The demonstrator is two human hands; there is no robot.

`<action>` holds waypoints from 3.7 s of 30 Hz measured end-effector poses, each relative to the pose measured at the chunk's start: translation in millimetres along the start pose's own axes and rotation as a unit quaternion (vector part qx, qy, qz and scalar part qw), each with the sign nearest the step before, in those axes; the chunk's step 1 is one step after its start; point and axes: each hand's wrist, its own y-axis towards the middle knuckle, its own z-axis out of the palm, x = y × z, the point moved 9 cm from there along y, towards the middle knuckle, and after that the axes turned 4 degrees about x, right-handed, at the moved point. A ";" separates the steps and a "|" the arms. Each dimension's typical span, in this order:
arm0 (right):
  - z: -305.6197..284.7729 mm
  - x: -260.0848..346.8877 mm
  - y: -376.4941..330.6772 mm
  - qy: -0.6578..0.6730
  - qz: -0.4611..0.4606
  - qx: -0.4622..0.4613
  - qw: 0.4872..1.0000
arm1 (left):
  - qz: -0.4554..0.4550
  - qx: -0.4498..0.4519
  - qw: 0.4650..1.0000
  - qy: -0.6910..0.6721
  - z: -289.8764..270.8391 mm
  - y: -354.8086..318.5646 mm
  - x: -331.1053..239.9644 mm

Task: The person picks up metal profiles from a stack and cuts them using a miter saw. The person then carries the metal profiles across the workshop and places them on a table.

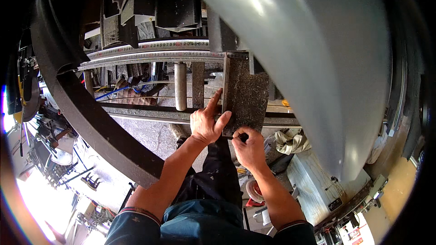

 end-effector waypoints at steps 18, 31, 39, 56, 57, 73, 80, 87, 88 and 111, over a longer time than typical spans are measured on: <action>6.3 55.3 8.9 -0.415 -0.084 0.241 0.873 | 0.020 -0.020 1.000 -0.011 -3.5 0.1 -0.4; 11.6 58.3 9.5 -0.468 -0.104 0.260 0.838 | 0.023 -0.018 1.000 -0.007 -2.0 -0.5 0.9; 11.8 68.0 5.4 -0.465 -0.140 0.259 0.835 | 0.025 -0.023 0.999 -0.019 -0.6 -0.8 2.9; 6.5 22.5 -5.8 -0.145 -0.075 0.076 0.984 | 0.015 -0.007 1.000 -0.017 -4.2 -1.4 0.4; 8.9 8.8 -5.8 -0.113 -0.067 0.059 0.990 | 0.015 -0.009 1.000 -0.024 -3.7 -1.4 0.1; 5.3 26.2 7.5 -0.348 -0.051 0.217 0.911 | -0.058 0.033 0.997 -0.039 13.7 -10.0 5.2; 27.7 -42.2 7.9 0.181 0.161 0.137 0.960 | -0.041 0.016 0.997 -0.058 -109.6 -89.8 45.4; 38.8 -18.4 -46.1 0.210 0.167 -0.034 0.963 | -0.265 -0.045 0.963 -0.035 -261.9 -373.2 242.9; 34.3 -56.3 -39.5 0.206 0.191 -0.118 0.952 | -0.302 -0.048 0.949 -0.076 -267.9 -412.8 272.9; 659.4 493.8 -249.5 -0.082 -0.476 0.142 0.864 | -0.138 -0.251 0.941 -0.179 -639.0 -644.0 462.2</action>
